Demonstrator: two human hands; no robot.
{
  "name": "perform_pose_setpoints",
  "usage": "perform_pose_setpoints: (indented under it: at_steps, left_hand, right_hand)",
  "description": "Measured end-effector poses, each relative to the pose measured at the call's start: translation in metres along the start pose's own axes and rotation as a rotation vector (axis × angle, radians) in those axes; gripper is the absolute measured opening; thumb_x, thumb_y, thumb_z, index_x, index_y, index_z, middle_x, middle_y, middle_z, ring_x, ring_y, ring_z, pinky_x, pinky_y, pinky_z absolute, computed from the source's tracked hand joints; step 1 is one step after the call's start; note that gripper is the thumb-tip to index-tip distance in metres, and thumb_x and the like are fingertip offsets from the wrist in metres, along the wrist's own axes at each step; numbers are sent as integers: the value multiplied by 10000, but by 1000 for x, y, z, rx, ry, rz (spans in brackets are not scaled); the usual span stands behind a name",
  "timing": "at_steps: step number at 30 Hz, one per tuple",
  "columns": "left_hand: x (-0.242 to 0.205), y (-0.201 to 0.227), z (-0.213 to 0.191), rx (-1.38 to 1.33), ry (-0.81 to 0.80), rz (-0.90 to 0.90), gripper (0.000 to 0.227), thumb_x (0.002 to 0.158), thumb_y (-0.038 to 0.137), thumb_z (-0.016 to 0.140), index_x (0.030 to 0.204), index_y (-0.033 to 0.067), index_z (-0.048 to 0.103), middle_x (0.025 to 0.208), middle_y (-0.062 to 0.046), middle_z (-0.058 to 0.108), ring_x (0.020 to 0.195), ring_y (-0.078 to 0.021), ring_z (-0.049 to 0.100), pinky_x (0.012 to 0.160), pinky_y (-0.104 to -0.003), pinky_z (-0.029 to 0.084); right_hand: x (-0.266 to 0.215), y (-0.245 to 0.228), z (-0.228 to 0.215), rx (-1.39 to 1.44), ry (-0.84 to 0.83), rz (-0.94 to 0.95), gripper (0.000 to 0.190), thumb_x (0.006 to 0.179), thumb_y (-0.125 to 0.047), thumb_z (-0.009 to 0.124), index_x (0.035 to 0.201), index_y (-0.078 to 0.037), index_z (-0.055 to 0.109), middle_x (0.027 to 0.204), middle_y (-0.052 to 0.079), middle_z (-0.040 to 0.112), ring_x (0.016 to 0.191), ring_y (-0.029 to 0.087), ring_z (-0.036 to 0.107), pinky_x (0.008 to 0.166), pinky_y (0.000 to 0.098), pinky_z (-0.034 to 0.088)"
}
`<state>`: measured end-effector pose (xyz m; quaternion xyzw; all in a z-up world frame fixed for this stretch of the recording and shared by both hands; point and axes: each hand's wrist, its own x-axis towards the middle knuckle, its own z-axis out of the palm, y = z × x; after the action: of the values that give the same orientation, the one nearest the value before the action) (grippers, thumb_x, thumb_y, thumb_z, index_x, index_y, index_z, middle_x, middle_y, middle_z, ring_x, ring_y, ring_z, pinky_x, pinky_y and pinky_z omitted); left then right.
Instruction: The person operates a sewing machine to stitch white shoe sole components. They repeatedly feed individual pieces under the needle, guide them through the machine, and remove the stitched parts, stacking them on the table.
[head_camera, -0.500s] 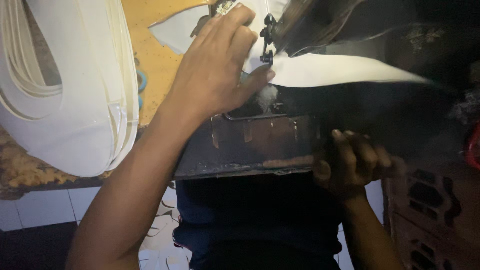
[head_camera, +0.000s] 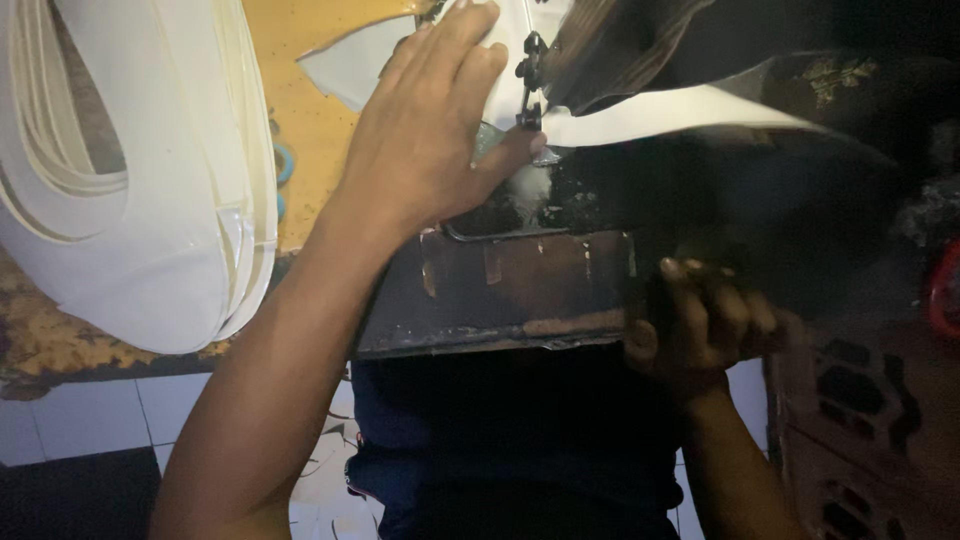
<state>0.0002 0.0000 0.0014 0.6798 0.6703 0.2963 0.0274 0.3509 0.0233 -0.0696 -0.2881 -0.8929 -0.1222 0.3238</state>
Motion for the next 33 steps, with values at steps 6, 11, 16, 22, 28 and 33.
perform_pose_setpoints:
  at_steps: [6, 11, 16, 22, 28, 33]
  left_hand:
    - [3, 1, 2, 42, -42, -25, 728, 913, 455, 866, 1372, -14, 551, 1528, -238, 454, 1452, -382, 421, 1232, -533, 313]
    - [-1, 0, 1, 29, -45, -25, 745, 946, 453, 844, 1420, -24, 524, 1559, -241, 441, 1486, -384, 386, 1251, -523, 300]
    - [1, 2, 1, 61, -57, -28, 762, 946, 464, 835, 1437, -26, 519, 1563, -234, 437, 1489, -384, 360, 1231, -539, 286]
    - [-37, 14, -39, 78, -67, 0, 573, 928, 349, 835, 1342, 20, 613, 1574, -175, 476, 1469, -372, 468, 1243, -505, 352]
    - [-115, 9, -105, 358, 152, -450, 738, 960, 312, 893, 1453, -38, 469, 1483, -262, 408, 1410, -431, 370, 1237, -587, 251]
    - [-141, 1, -111, 183, 155, -693, 823, 925, 250, 876, 1528, -72, 416, 1497, -298, 375, 1427, -455, 297, 1185, -608, 246]
  right_hand:
    - [4, -1, 2, -27, 34, -16, 525, 1060, -501, 445, 1242, -93, 720, 1151, 101, 622, 1092, 284, 483, 952, 463, 396]
    - [4, -5, -2, -28, -5, 36, 551, 1063, -504, 410, 1253, -90, 721, 1155, 102, 631, 1088, 270, 485, 948, 455, 394]
    - [3, -3, 0, -16, -2, 24, 525, 1087, -476, 423, 1254, -81, 725, 1141, 108, 635, 1092, 276, 490, 969, 453, 402]
    - [7, -3, 3, -25, 36, 29, 508, 1080, -480, 437, 1233, -100, 737, 1135, 105, 660, 1081, 277, 508, 955, 460, 395]
    - [5, -6, -1, -72, 21, 33, 484, 1073, -462, 446, 1201, -111, 754, 1115, 97, 677, 1057, 271, 540, 955, 489, 369]
    - [8, -13, -5, -62, 76, 39, 508, 1067, -447, 395, 1231, -130, 757, 1125, 94, 677, 1054, 286, 537, 954, 488, 376]
